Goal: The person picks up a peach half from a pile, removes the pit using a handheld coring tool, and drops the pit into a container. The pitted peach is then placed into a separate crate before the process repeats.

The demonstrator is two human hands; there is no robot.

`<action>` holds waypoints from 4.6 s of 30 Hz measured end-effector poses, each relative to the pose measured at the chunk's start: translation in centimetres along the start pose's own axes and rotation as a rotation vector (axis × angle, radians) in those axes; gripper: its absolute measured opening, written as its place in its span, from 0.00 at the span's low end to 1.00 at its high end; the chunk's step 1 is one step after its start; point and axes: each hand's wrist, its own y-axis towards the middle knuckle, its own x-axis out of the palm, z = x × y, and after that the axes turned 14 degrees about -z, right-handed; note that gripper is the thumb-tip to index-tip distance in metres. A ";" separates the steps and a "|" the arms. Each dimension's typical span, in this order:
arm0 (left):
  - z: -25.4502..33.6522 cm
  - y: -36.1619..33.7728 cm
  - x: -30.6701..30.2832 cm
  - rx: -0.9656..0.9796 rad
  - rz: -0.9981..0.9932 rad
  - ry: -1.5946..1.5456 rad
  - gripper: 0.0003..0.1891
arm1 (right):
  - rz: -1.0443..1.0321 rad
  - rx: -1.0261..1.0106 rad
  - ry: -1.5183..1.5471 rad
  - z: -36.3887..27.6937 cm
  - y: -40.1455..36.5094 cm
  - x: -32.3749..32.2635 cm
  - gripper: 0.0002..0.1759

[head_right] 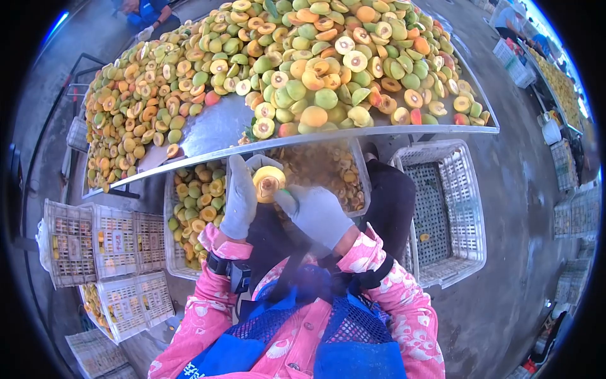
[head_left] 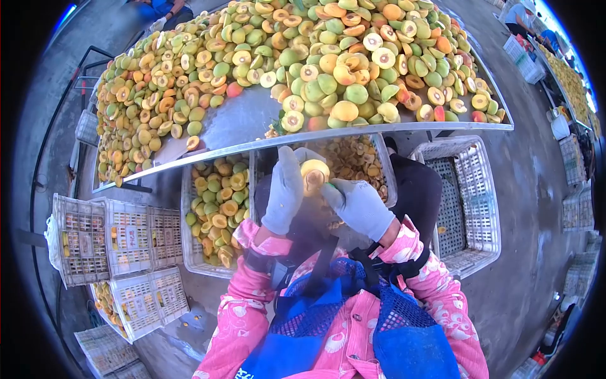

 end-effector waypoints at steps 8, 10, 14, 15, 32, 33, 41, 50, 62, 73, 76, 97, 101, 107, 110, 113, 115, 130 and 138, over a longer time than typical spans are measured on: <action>-0.6 0.9 -2.4 -0.157 -0.153 0.469 0.34 | -0.308 0.156 0.467 0.6 0.5 -0.1 0.22; -0.3 1.1 -2.6 -0.136 -0.127 0.486 0.33 | -0.496 0.314 0.808 0.5 0.4 0.4 0.24; -1.5 1.0 -3.9 0.100 -0.214 0.740 0.25 | -0.200 0.034 0.585 1.3 1.7 2.0 0.37; -1.5 1.1 -4.1 0.096 -0.214 0.737 0.25 | -0.098 -0.081 0.468 1.4 1.8 2.1 0.37; 0.0 1.6 1.3 0.374 0.289 0.322 0.25 | -0.195 0.105 0.701 -1.0 1.8 -0.3 0.34; 0.5 1.8 0.7 0.202 0.195 0.175 0.28 | -0.272 0.192 0.779 -1.2 1.8 -0.8 0.34; 1.3 1.1 0.9 0.334 0.251 0.380 0.08 | -0.345 0.240 1.106 -2.3 2.1 0.1 0.33; 3.3 1.3 0.3 0.423 0.061 0.696 0.36 | -0.277 0.047 0.700 -1.4 2.2 -1.3 0.32; 2.4 1.4 1.5 -0.009 0.103 -0.190 0.15 | -0.555 0.197 1.336 -1.6 1.1 -1.8 0.37; -0.3 2.1 0.9 0.242 -0.226 -0.304 0.27 | -0.882 0.033 1.846 -0.6 0.6 0.5 0.36; -2.0 2.1 1.5 -0.132 -0.059 -0.787 0.28 | -0.710 0.209 1.802 -0.5 1.0 0.8 0.35; -8.8 11.7 -9.0 -0.230 0.411 1.322 0.32 | 0.095 0.301 0.011 12.9 3.4 5.1 0.17; -13.3 15.3 -9.5 -0.390 0.177 1.248 0.34 | 0.137 0.245 0.213 11.5 2.2 3.9 0.15; -8.7 8.7 -4.8 -0.145 0.396 0.366 0.22 | -0.088 0.242 0.988 2.7 5.0 0.4 0.16; -3.6 5.2 -2.0 -0.090 0.334 -0.200 0.17 | 0.050 0.093 0.824 1.4 5.6 1.8 0.17; -1.0 3.3 -1.0 -0.021 0.179 -0.454 0.21 | 0.217 -0.045 0.598 1.6 5.1 3.1 0.18; -1.0 2.8 -1.1 0.097 0.154 -0.024 0.23 | 0.177 0.010 0.642 1.0 4.2 3.1 0.19; 3.8 1.2 2.2 0.070 0.136 -0.081 0.16 | 0.169 0.103 1.089 -2.7 1.8 4.1 0.26; 2.0 2.2 1.0 -0.098 -0.043 -0.043 0.17 | -0.595 0.256 1.909 -2.1 -0.2 0.5 0.32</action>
